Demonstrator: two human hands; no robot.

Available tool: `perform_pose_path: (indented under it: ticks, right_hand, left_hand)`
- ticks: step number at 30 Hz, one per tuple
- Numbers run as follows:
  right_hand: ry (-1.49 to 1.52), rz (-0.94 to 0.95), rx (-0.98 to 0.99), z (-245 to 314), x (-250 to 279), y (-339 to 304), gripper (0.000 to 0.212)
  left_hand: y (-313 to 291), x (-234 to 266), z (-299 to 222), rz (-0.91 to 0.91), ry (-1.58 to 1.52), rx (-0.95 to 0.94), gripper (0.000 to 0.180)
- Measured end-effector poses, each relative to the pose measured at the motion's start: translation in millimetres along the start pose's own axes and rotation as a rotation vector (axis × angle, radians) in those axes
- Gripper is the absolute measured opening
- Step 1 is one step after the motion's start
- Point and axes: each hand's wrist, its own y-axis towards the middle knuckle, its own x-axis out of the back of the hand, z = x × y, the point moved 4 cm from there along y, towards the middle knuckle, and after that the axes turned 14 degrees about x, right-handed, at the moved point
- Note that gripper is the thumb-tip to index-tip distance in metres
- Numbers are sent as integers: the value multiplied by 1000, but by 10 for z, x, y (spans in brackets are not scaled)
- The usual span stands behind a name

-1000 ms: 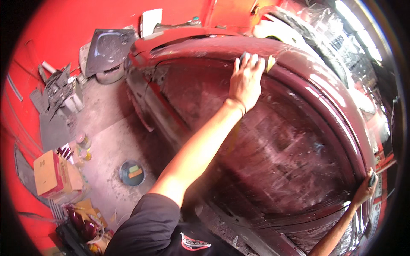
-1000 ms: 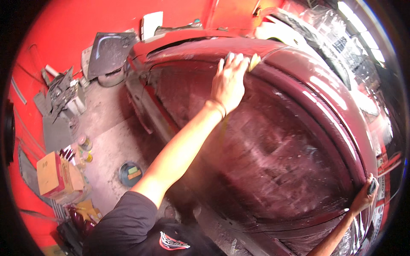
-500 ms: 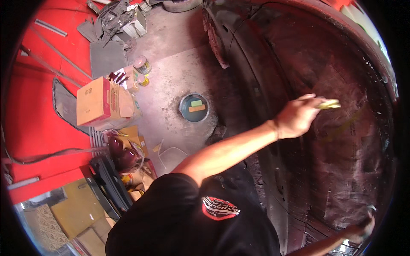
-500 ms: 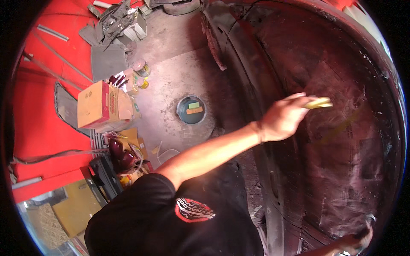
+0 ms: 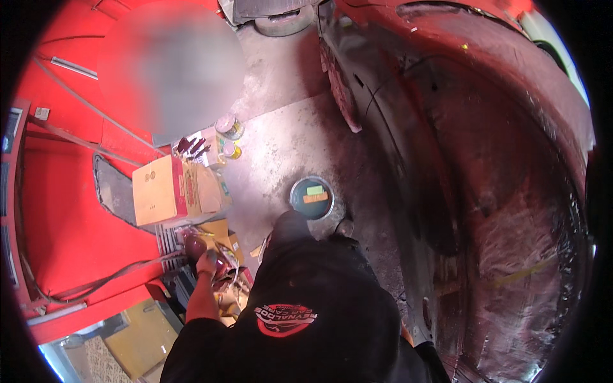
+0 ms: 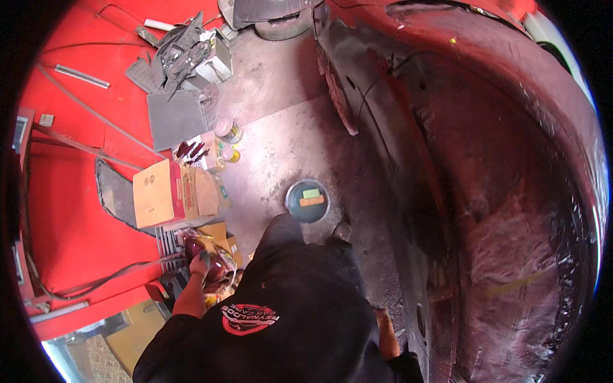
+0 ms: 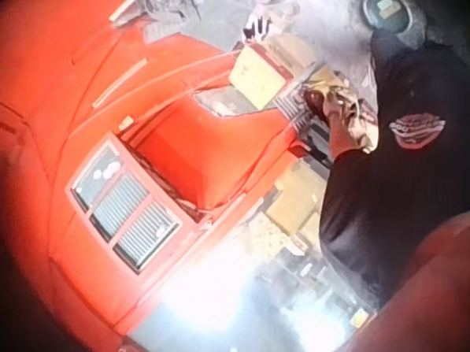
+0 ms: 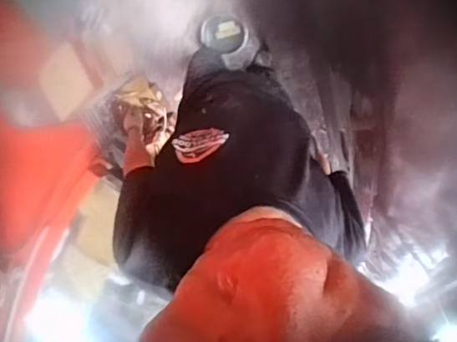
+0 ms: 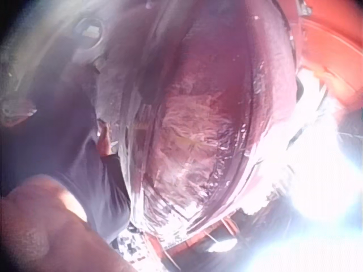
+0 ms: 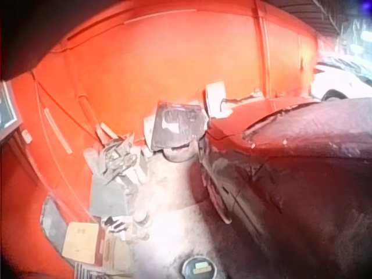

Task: The person scrubs the rear trunk lid of a maroon car with a sponge and a small abrasive pad, repeatedly dipping the sponge in a bucket of water and wiping the surface in circular and linear motions. The person occasionally switches between the sponge and the pad while working across the trunk lid.

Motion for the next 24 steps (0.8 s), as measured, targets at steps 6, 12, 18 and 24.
perform_pose_path:
  ticks: [6,12,18,24]
  right_hand:
    - [194,-359,-131,1615,864,-592,69]
    - [490,-679,120,3659,1302,-737,48]
    - [292,-792,183,5639,1068,-1420,46]
    - [290,-881,74,5650,292,-1399,43]
  left_hand:
    - [1057,28,-201,116,190,150,46]
    - [2598,-120,-2355,254,-168,-254,42]
    - [3517,92,-3298,466,-275,-303,50]
    - [4079,254,-3127,394,-148,-315,49]
